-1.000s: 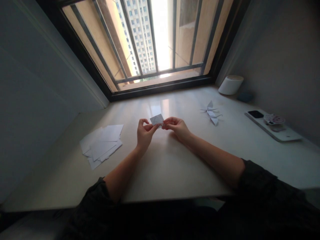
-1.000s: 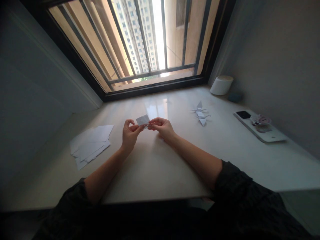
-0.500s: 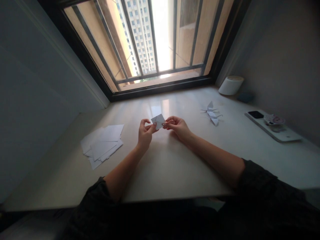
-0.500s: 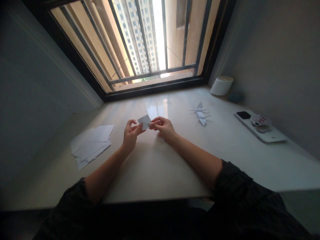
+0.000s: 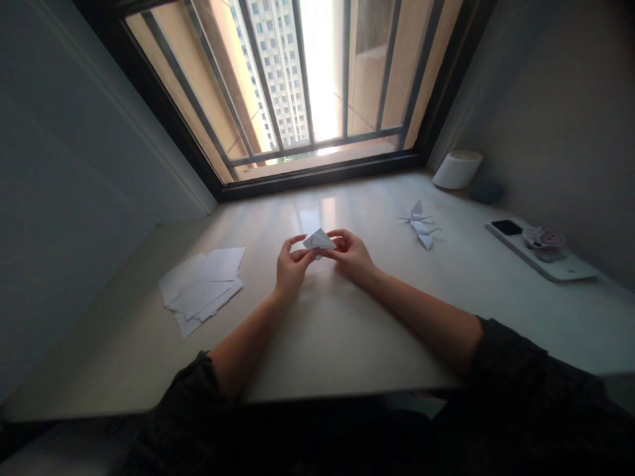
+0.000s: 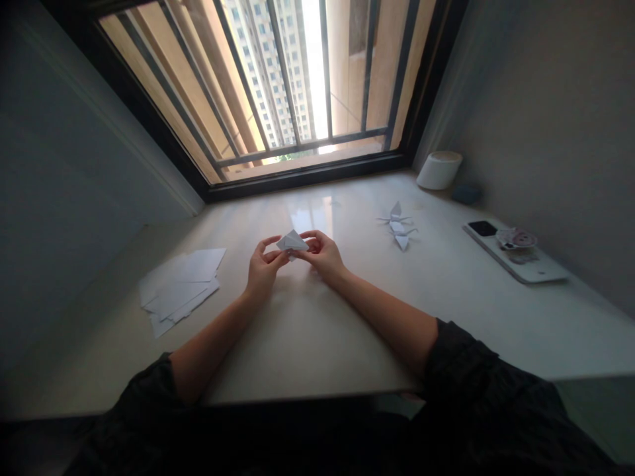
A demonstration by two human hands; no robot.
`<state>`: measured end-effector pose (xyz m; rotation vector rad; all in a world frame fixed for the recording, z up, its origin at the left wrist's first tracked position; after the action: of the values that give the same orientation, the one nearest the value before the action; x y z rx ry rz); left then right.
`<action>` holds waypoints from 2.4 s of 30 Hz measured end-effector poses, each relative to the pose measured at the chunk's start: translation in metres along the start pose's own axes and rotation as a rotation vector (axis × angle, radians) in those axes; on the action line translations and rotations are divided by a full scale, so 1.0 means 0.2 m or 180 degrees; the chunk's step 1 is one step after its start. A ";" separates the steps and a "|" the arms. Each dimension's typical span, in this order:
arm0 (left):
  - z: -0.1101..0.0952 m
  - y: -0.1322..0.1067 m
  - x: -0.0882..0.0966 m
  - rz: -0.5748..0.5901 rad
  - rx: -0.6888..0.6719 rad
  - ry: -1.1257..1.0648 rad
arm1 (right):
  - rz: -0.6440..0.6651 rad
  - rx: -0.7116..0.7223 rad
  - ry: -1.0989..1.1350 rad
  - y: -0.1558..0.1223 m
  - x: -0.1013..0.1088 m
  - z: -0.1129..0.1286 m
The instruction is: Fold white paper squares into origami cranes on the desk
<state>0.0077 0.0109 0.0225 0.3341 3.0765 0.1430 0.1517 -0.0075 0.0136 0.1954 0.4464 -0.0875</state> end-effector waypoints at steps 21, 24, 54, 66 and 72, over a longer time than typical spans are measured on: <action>0.06 0.03 0.05 -0.0282 0.0401 -0.0361 | -0.0001 -0.0403 -0.0246 0.00 0.02 0.01; 0.04 0.03 0.05 -0.0180 0.0195 -0.0254 | 0.0014 -0.0368 -0.0314 0.00 0.02 0.02; -0.03 0.04 0.04 -0.0058 -0.0140 0.0020 | 0.0180 0.0072 -0.0801 0.01 0.01 0.02; -0.04 0.04 0.06 -0.0102 -0.0554 0.0631 | 0.0141 -0.0023 -0.0565 0.01 0.00 0.03; -0.08 0.03 0.10 -0.0434 -0.0604 0.1162 | 0.0056 0.0071 -0.0361 0.00 0.01 0.04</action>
<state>-0.0112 0.0188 0.0382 0.0962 3.3883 0.5435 0.1573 -0.0086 0.0206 0.2151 0.3306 -0.0858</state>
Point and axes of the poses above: each hand's wrist, its own y-axis towards the middle knuckle, its own x-axis out of the back of the hand, z = x × y, the point moved 8 cm from there along y, towards the middle knuckle, and after that the axes turned 6 degrees about y, right-handed, at the moved point
